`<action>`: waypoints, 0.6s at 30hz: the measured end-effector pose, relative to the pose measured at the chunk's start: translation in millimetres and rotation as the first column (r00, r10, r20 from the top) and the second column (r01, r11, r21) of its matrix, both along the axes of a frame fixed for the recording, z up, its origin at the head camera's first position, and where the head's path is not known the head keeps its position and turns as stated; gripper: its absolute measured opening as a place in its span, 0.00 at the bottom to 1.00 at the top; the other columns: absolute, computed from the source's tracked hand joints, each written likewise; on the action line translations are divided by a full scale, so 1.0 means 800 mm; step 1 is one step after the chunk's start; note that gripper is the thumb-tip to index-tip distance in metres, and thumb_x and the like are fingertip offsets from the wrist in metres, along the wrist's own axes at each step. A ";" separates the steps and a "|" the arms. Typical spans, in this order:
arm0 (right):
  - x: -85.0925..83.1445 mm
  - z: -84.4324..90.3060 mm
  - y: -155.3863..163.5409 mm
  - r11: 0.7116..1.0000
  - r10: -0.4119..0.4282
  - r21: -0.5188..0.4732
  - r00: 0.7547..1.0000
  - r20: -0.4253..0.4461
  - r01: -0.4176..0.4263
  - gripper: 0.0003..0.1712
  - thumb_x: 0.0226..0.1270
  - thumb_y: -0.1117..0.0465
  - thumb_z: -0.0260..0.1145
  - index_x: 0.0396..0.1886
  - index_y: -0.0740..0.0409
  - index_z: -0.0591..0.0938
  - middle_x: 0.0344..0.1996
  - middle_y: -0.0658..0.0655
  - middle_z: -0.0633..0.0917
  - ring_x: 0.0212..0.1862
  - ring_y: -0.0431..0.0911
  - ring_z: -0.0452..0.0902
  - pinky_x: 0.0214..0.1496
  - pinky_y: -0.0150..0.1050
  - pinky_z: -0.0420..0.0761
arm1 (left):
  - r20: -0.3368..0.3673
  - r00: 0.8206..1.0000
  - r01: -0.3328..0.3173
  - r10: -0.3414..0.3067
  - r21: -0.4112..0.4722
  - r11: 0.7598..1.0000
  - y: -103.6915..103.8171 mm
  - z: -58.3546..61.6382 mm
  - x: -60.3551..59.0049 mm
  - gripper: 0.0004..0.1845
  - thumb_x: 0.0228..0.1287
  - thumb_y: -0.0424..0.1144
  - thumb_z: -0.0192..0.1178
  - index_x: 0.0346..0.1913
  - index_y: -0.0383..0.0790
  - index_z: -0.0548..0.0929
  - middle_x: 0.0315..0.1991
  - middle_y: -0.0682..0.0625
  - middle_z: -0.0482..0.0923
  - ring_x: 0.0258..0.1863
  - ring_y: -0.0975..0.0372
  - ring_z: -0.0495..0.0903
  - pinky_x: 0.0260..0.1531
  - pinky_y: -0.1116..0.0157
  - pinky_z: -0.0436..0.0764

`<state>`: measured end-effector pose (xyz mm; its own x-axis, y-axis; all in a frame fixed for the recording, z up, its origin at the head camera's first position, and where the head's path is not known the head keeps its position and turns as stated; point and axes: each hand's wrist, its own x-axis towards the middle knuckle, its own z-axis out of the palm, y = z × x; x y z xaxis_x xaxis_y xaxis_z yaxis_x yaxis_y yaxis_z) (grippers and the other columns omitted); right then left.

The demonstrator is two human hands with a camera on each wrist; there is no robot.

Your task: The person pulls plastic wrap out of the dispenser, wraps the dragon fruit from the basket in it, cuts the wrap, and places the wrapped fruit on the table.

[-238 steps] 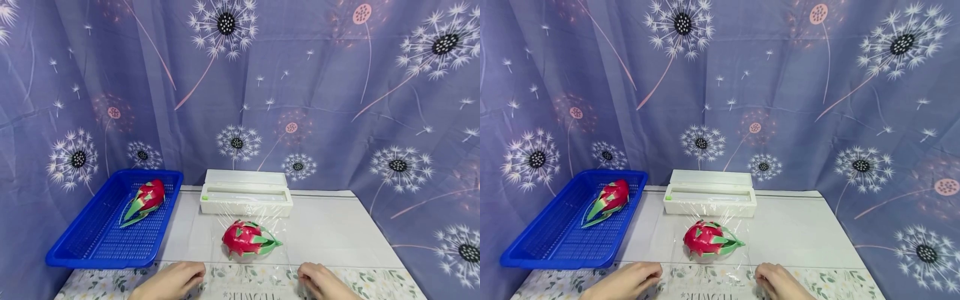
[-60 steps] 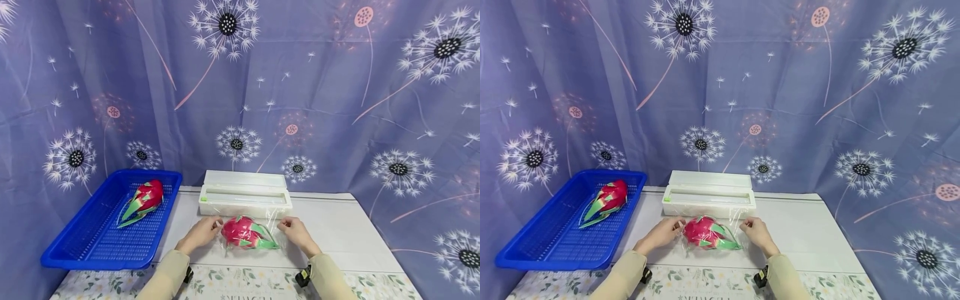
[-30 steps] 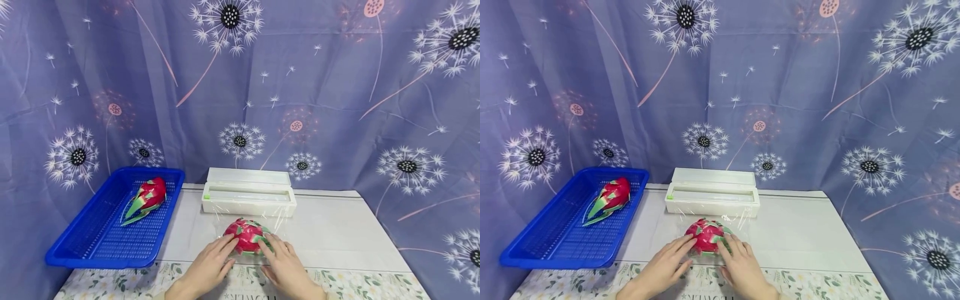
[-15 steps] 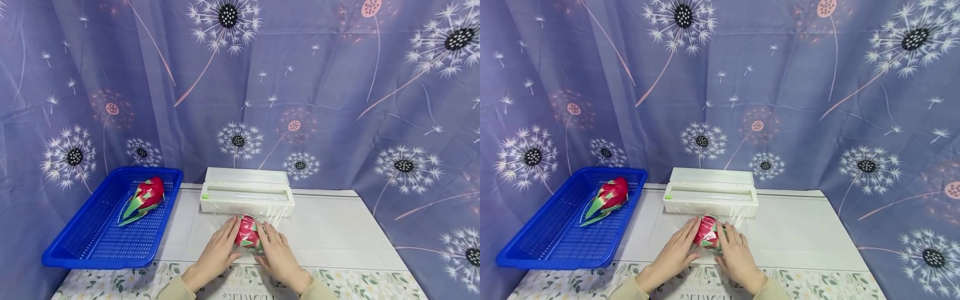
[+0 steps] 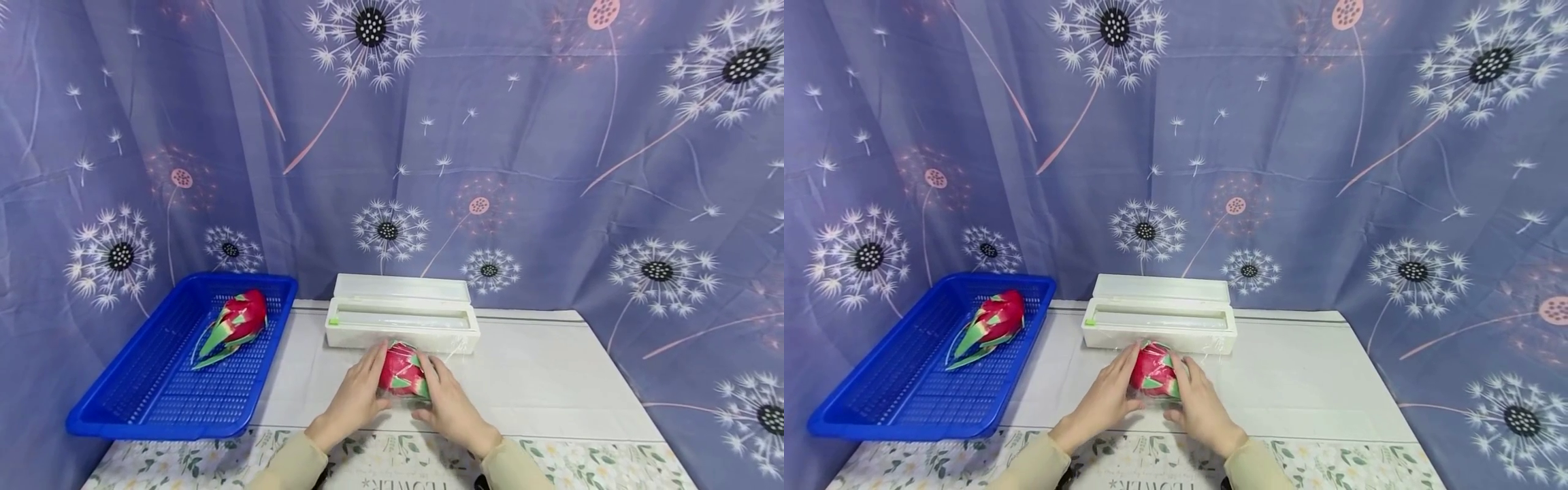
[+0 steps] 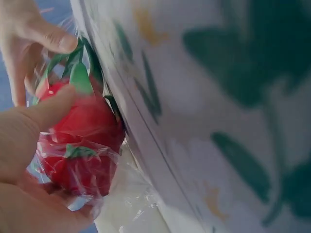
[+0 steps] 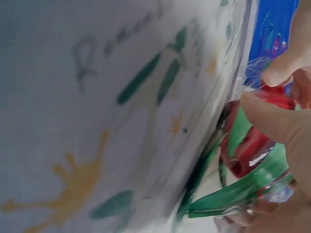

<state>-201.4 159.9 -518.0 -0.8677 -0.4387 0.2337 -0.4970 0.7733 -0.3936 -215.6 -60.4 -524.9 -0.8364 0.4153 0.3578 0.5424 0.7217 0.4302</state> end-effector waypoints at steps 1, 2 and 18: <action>-0.002 -0.002 0.000 1.000 0.001 -0.007 1.000 0.011 -0.001 0.67 0.47 0.55 0.81 0.79 0.58 0.47 0.70 0.69 0.57 0.68 0.64 0.60 0.64 0.58 0.67 | 0.012 1.000 -0.005 0.005 0.016 1.000 0.000 0.000 -0.003 0.63 0.45 0.43 0.79 0.77 0.35 0.47 0.75 0.37 0.52 0.72 0.46 0.56 0.64 0.46 0.64; -0.005 -0.003 0.000 1.000 0.000 -0.009 1.000 0.026 0.000 0.67 0.48 0.55 0.81 0.79 0.57 0.46 0.71 0.68 0.57 0.68 0.64 0.59 0.64 0.57 0.67 | 0.024 1.000 -0.012 0.012 0.023 1.000 0.000 -0.001 -0.006 0.63 0.44 0.44 0.80 0.77 0.35 0.47 0.75 0.37 0.51 0.72 0.46 0.56 0.64 0.46 0.64; -0.036 -0.010 -0.001 0.998 -0.024 -0.065 1.000 0.003 0.024 0.62 0.45 0.69 0.80 0.77 0.56 0.53 0.58 0.65 0.72 0.59 0.60 0.72 0.60 0.53 0.73 | 0.048 0.999 0.014 -0.018 0.080 0.997 -0.007 -0.005 -0.039 0.56 0.45 0.36 0.79 0.76 0.43 0.56 0.69 0.43 0.62 0.67 0.49 0.64 0.60 0.46 0.69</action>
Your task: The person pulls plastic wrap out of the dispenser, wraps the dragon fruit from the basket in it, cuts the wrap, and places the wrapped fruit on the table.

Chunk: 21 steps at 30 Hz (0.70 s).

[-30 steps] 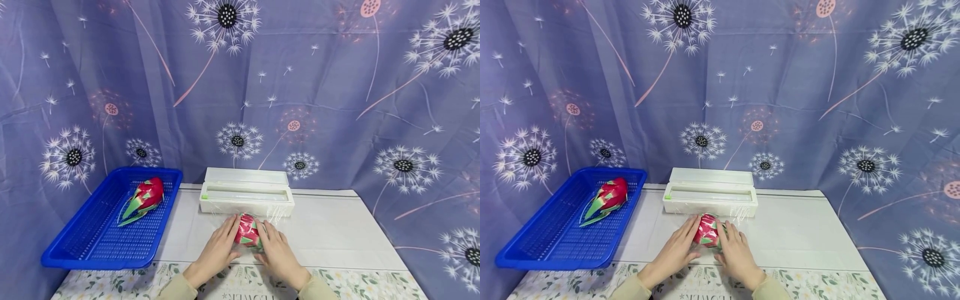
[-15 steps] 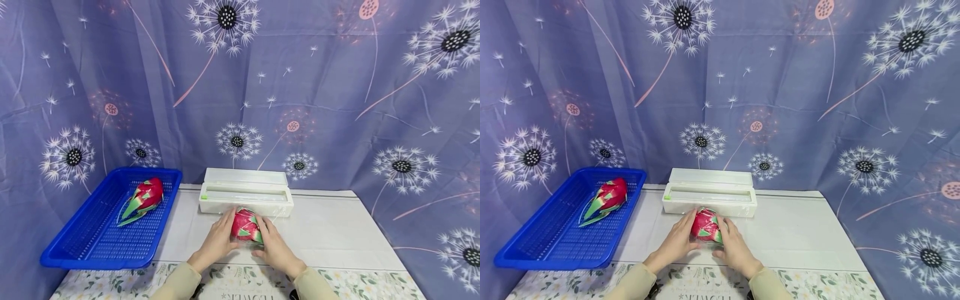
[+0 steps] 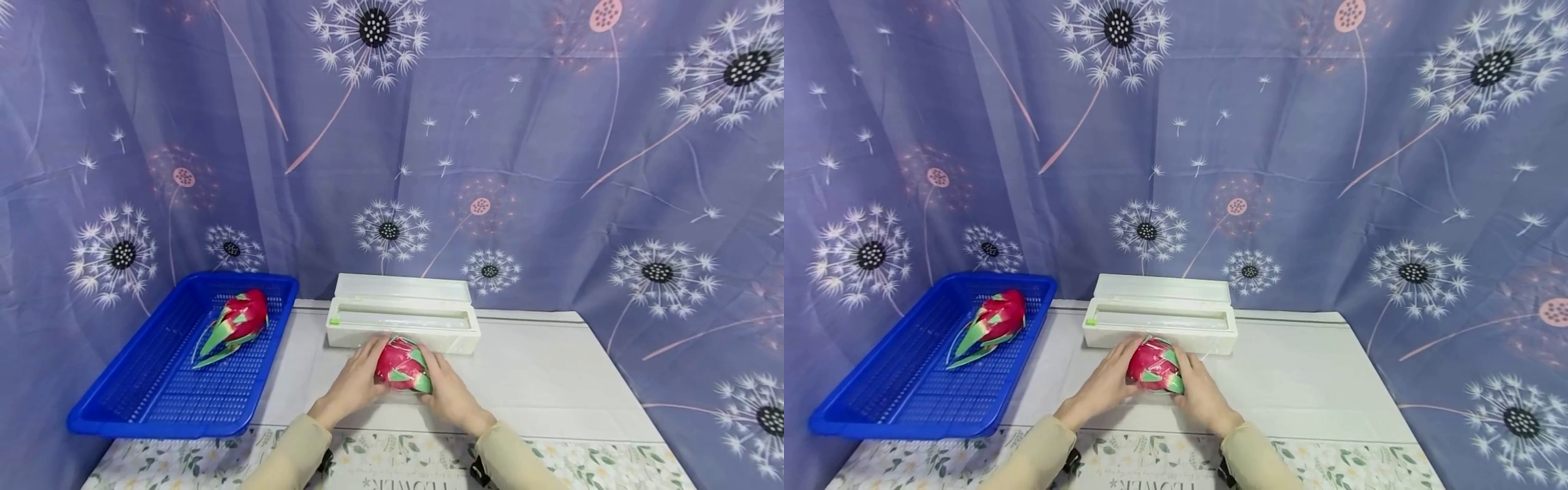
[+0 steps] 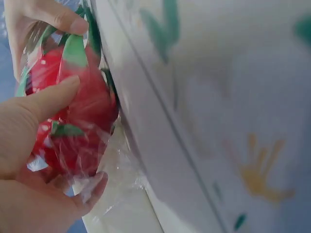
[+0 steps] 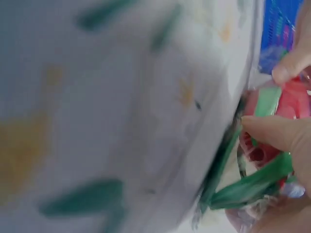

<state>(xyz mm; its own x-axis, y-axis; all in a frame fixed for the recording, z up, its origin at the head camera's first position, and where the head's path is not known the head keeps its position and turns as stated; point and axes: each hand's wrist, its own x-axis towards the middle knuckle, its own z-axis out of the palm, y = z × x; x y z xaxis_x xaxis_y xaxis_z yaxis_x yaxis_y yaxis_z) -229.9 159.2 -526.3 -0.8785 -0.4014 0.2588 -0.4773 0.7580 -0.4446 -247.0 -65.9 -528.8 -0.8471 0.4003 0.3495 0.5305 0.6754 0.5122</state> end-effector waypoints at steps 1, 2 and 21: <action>-0.003 0.001 0.002 1.000 0.005 -0.005 1.000 -0.003 -0.005 0.61 0.45 0.69 0.80 0.77 0.56 0.55 0.56 0.64 0.73 0.57 0.59 0.74 0.59 0.53 0.74 | -0.001 1.000 0.006 -0.006 -0.003 1.000 -0.001 0.000 -0.002 0.56 0.45 0.38 0.79 0.76 0.44 0.56 0.69 0.44 0.62 0.66 0.50 0.64 0.60 0.47 0.69; -0.006 0.002 0.004 1.000 0.013 -0.010 1.000 -0.008 -0.013 0.61 0.44 0.68 0.80 0.76 0.56 0.56 0.55 0.63 0.74 0.56 0.59 0.75 0.58 0.53 0.75 | -0.003 1.000 0.014 -0.014 -0.004 1.000 -0.001 0.000 -0.004 0.55 0.45 0.39 0.79 0.76 0.45 0.57 0.68 0.44 0.62 0.66 0.50 0.65 0.60 0.47 0.69; -0.042 0.027 0.025 0.968 0.242 -0.088 0.963 0.114 -0.233 0.56 0.46 0.61 0.82 0.75 0.49 0.62 0.64 0.56 0.74 0.60 0.53 0.73 0.61 0.52 0.72 | 0.197 0.978 0.058 -0.068 0.057 0.997 -0.004 0.023 -0.024 0.55 0.44 0.47 0.80 0.74 0.42 0.61 0.63 0.42 0.66 0.60 0.50 0.69 0.58 0.48 0.71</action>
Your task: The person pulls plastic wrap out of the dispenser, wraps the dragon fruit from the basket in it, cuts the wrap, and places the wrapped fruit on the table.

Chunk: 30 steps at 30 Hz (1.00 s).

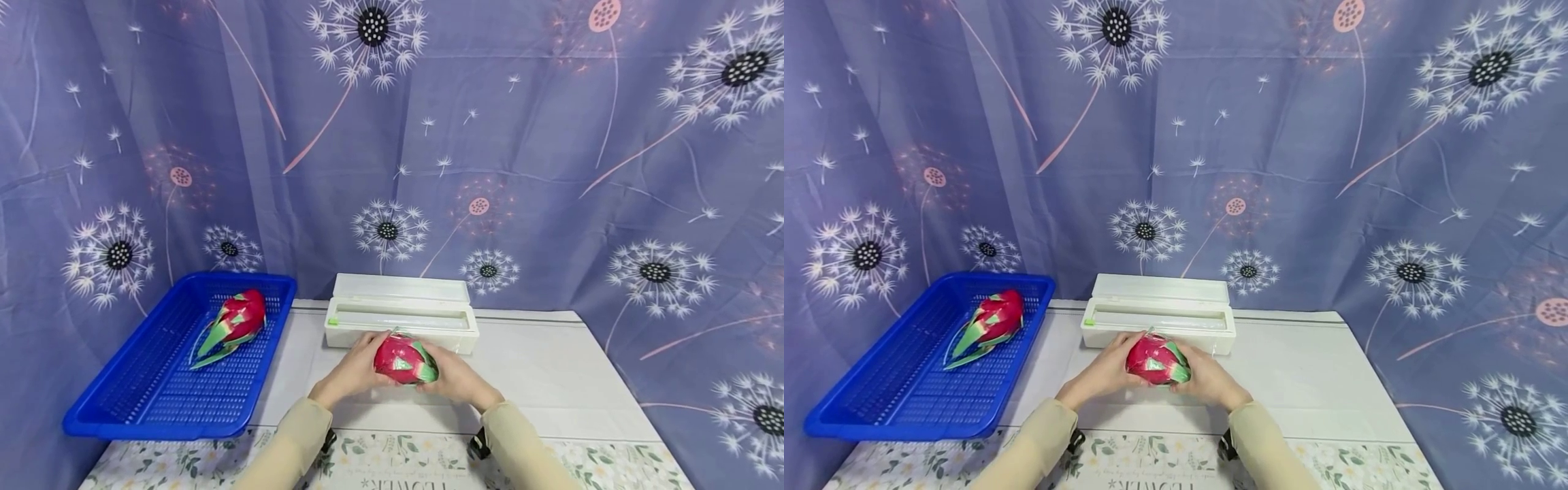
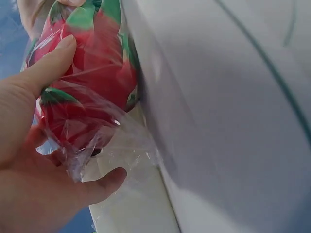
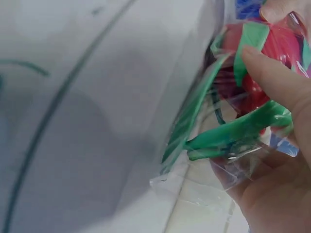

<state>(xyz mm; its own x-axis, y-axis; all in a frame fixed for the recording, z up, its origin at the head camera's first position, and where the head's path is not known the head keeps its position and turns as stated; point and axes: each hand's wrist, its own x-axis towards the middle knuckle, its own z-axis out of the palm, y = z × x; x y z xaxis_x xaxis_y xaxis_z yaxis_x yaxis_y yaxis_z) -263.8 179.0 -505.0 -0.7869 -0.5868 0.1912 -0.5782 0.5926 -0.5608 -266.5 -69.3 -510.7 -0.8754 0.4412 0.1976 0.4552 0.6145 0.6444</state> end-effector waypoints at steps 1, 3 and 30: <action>-0.001 0.002 0.000 1.000 0.011 -0.005 1.000 0.007 -0.011 0.56 0.46 0.62 0.82 0.75 0.49 0.63 0.64 0.56 0.74 0.60 0.52 0.73 0.60 0.52 0.73 | 0.009 1.000 -0.001 0.001 0.002 1.000 -0.001 0.001 -0.001 0.55 0.44 0.47 0.80 0.74 0.41 0.61 0.63 0.41 0.66 0.60 0.50 0.70 0.58 0.48 0.71; -0.004 0.005 0.000 1.000 0.029 -0.009 0.999 0.027 -0.028 0.56 0.46 0.62 0.81 0.75 0.48 0.63 0.64 0.54 0.74 0.60 0.51 0.73 0.60 0.51 0.72 | 0.032 0.999 -0.009 0.009 0.004 1.000 -0.002 0.004 -0.002 0.55 0.45 0.48 0.79 0.75 0.43 0.61 0.62 0.42 0.66 0.59 0.50 0.70 0.58 0.49 0.72; -0.033 0.022 0.015 0.990 0.137 -0.083 0.930 0.342 -0.115 0.45 0.51 0.53 0.79 0.70 0.44 0.71 0.52 0.41 0.82 0.50 0.40 0.78 0.57 0.41 0.74 | 0.266 0.963 0.008 -0.037 0.111 0.994 -0.011 0.019 -0.019 0.48 0.47 0.54 0.74 0.73 0.49 0.66 0.58 0.45 0.69 0.54 0.53 0.72 0.52 0.50 0.75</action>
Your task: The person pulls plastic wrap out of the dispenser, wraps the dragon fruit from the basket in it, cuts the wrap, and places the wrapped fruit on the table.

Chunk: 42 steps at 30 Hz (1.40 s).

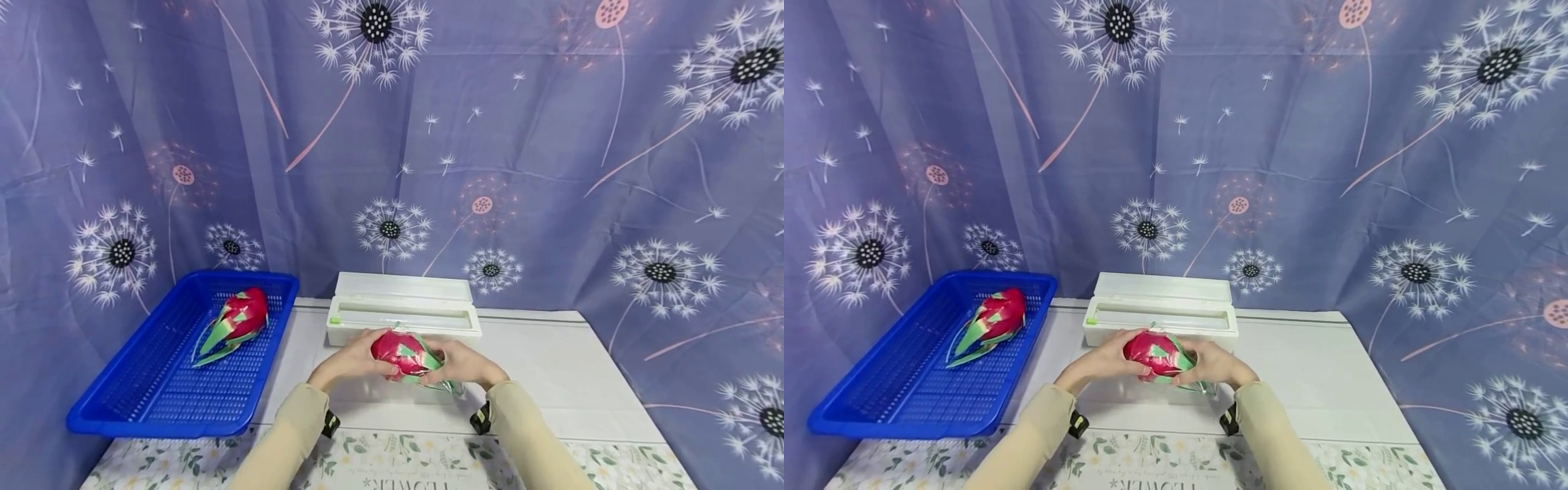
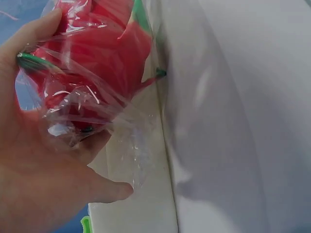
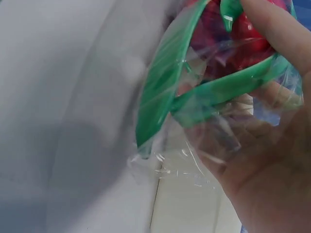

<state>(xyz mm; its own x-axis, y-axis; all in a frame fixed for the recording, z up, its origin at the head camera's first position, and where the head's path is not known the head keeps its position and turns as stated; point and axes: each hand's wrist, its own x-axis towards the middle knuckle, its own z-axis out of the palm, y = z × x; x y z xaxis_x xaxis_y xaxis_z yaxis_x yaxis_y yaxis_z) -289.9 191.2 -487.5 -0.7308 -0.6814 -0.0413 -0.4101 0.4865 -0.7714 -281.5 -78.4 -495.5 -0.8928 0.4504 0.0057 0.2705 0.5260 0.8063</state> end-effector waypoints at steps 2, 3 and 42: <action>-0.001 0.000 0.001 1.000 -0.009 -0.004 0.999 0.042 0.009 0.44 0.52 0.54 0.79 0.70 0.44 0.71 0.52 0.42 0.82 0.49 0.41 0.79 0.55 0.41 0.75 | 0.020 1.000 0.014 -0.015 0.032 0.999 -0.001 0.001 -0.002 0.47 0.48 0.53 0.74 0.72 0.46 0.67 0.57 0.44 0.69 0.53 0.53 0.73 0.52 0.51 0.75; -0.001 0.000 0.001 1.000 -0.014 -0.006 0.998 0.068 0.014 0.43 0.53 0.54 0.78 0.69 0.43 0.72 0.52 0.43 0.82 0.49 0.41 0.79 0.55 0.41 0.76 | 0.031 0.999 0.021 -0.022 0.044 0.999 -0.001 0.003 -0.002 0.46 0.49 0.52 0.74 0.72 0.46 0.67 0.56 0.44 0.69 0.53 0.53 0.73 0.52 0.52 0.75; -0.004 -0.008 0.008 0.996 -0.056 -0.052 0.946 0.319 0.076 0.40 0.56 0.56 0.77 0.69 0.45 0.73 0.59 0.51 0.76 0.56 0.48 0.74 0.60 0.48 0.70 | 0.257 0.959 0.089 -0.117 0.119 0.989 -0.003 0.017 -0.010 0.41 0.57 0.48 0.69 0.73 0.46 0.65 0.59 0.48 0.73 0.56 0.56 0.73 0.56 0.53 0.72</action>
